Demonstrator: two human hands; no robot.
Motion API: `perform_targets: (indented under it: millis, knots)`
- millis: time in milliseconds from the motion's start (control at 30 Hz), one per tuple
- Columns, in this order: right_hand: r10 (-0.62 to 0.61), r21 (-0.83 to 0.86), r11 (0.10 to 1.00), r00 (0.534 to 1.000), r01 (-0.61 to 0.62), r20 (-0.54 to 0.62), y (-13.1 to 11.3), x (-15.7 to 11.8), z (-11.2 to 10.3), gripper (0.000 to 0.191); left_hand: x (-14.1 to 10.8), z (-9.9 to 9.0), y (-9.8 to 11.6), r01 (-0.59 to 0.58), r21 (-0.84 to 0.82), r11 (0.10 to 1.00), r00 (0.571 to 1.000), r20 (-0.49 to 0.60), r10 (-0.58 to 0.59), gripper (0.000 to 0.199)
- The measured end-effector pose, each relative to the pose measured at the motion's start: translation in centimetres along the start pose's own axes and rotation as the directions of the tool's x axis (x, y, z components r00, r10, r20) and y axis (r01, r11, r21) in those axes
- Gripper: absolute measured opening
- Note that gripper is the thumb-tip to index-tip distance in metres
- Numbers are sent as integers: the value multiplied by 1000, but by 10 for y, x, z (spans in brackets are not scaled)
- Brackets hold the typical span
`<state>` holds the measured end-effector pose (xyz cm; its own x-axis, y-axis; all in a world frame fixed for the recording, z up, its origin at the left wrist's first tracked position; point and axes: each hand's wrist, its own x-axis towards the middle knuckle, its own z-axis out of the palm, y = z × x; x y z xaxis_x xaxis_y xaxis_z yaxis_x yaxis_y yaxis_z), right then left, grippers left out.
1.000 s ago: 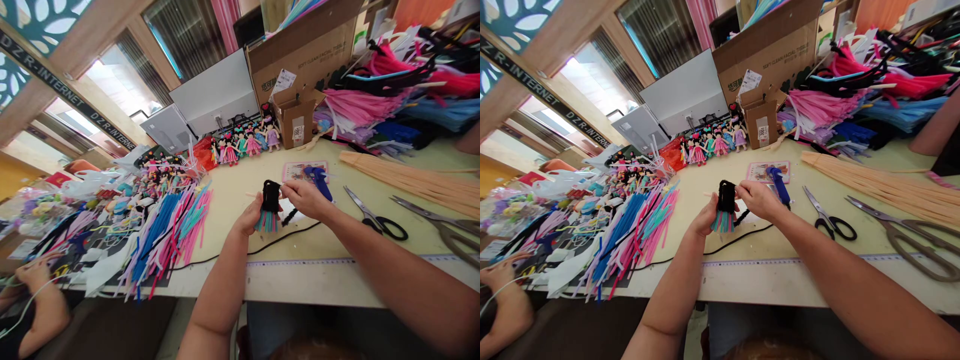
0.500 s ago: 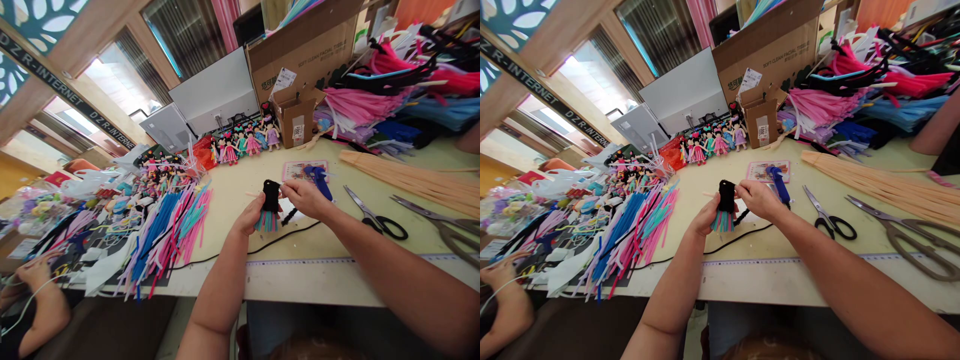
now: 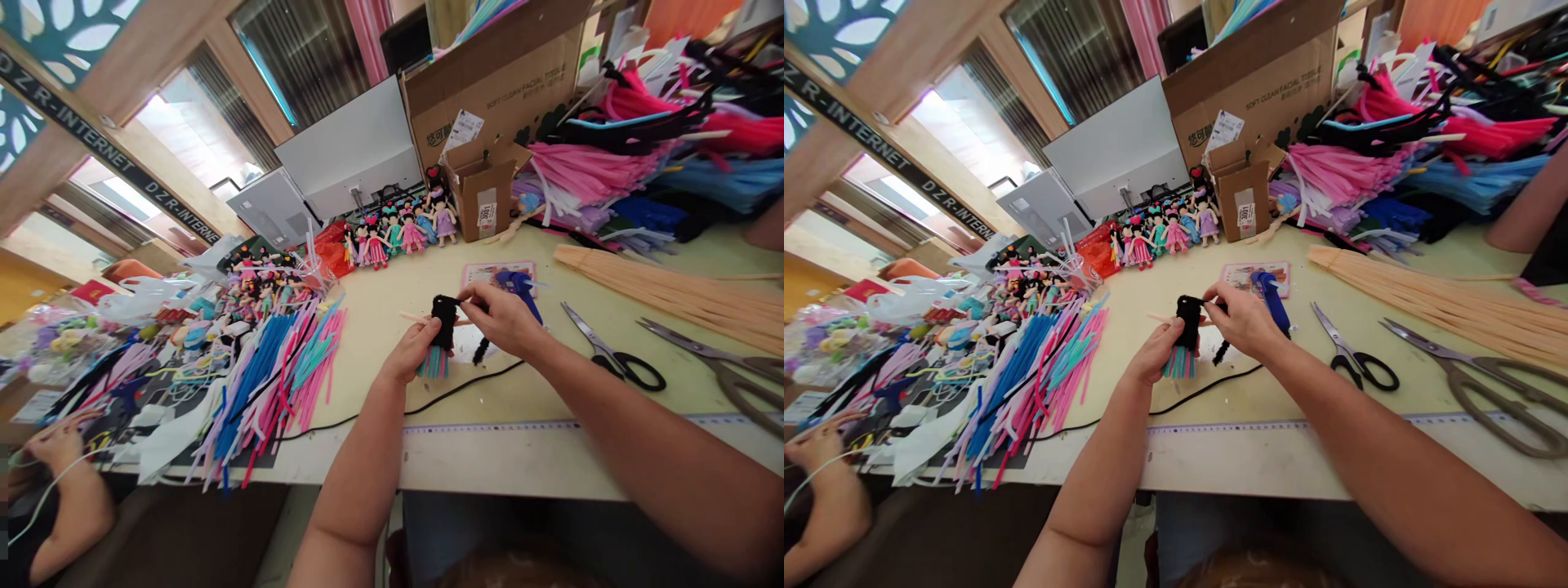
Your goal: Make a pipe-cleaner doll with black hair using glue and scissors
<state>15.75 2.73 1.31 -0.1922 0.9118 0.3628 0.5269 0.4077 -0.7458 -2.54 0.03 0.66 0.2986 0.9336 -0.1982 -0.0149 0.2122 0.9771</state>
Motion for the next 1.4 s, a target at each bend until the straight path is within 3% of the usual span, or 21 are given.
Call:
perform_targets:
  millis: [167, 300, 433, 800, 1400]
  knots:
    - [-93, 10, 996, 995, 93, 41, 5, 0, 0, 33, 0, 0, -1, 20, 55, 998, 1000, 16, -21, 60]
    - [-268, -52, 961, 961, 272, 69, 6, -1, -1, 37, -1, 0, -2, 17, 79, 997, 998, 64, -22, 55]
    - [-345, -113, 928, 934, 354, 91, 7, -2, -2, 37, -2, 1, 0, 42, 75, 996, 996, 81, -48, 57]
    - [-348, -86, 935, 938, 345, -12, 10, 0, -2, 33, 1, 2, -2, 63, -57, 996, 994, 93, -58, 69]
    - [-333, -69, 941, 943, 332, -12, 11, 1, -2, 31, 4, 3, -6, 93, -283, 955, 991, 120, -61, 59]
